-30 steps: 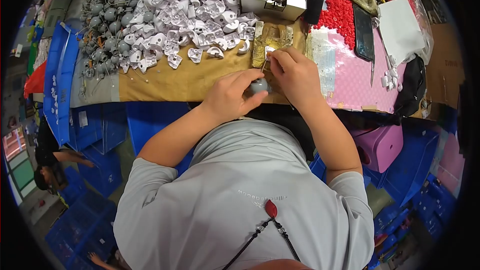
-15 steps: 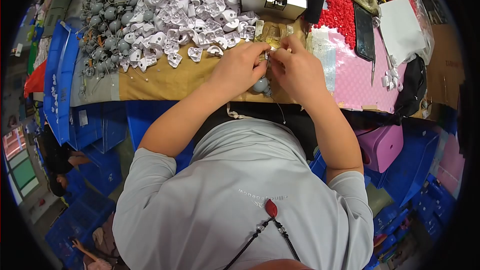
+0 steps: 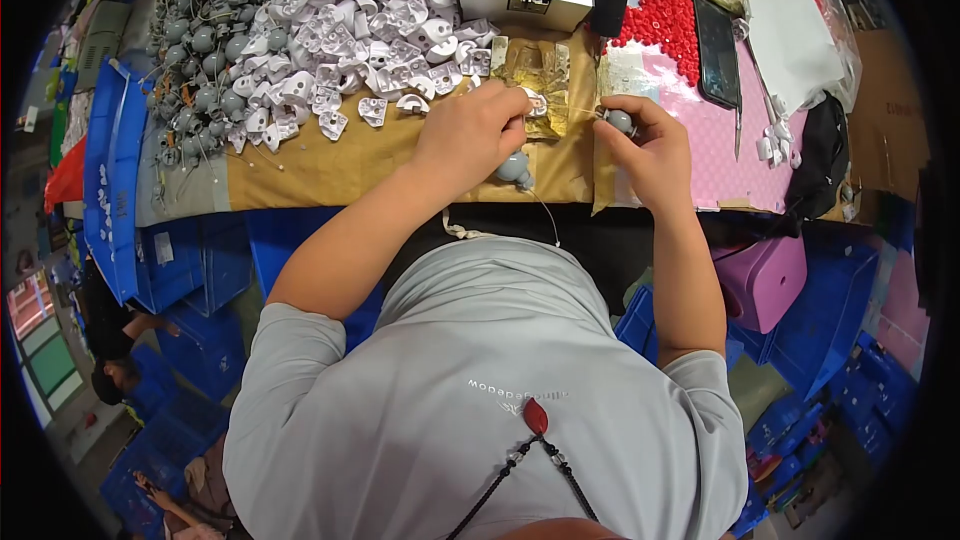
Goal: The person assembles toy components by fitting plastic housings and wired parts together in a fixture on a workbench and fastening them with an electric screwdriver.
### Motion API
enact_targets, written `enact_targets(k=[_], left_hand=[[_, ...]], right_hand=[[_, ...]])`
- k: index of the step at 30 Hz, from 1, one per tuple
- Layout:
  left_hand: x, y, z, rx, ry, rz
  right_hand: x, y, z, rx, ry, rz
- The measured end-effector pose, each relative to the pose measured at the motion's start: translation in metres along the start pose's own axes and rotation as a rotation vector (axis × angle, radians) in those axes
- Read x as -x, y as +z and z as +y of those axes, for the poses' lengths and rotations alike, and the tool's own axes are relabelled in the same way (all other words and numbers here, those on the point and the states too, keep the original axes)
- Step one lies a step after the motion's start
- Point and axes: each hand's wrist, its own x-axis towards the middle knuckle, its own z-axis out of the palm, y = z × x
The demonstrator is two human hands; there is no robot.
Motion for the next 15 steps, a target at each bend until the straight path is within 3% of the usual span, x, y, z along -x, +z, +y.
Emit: enact_targets(k=[7, 11, 13, 15], left_hand=[[0.000, 0.001, -0.002, -0.019, 0.008, -0.006], [0.001, 0.002, -0.002, 0.011, -0.012, 0.001], [0.003, 0.002, -0.002, 0.032, -0.013, 0.006], [0.003, 0.002, -0.002, 0.040, -0.003, 0.026]], right_hand=[[-0.014, -0.002, -0.013, -0.254, 0.129, -0.020], [-0.026, 0.001, -0.010, -0.259, 0.096, -0.101], [-0.032, 0.010, -0.009, -0.134, -0.189, 0.031], [-0.038, 0.017, -0.011, -0.144, -0.266, -0.025]])
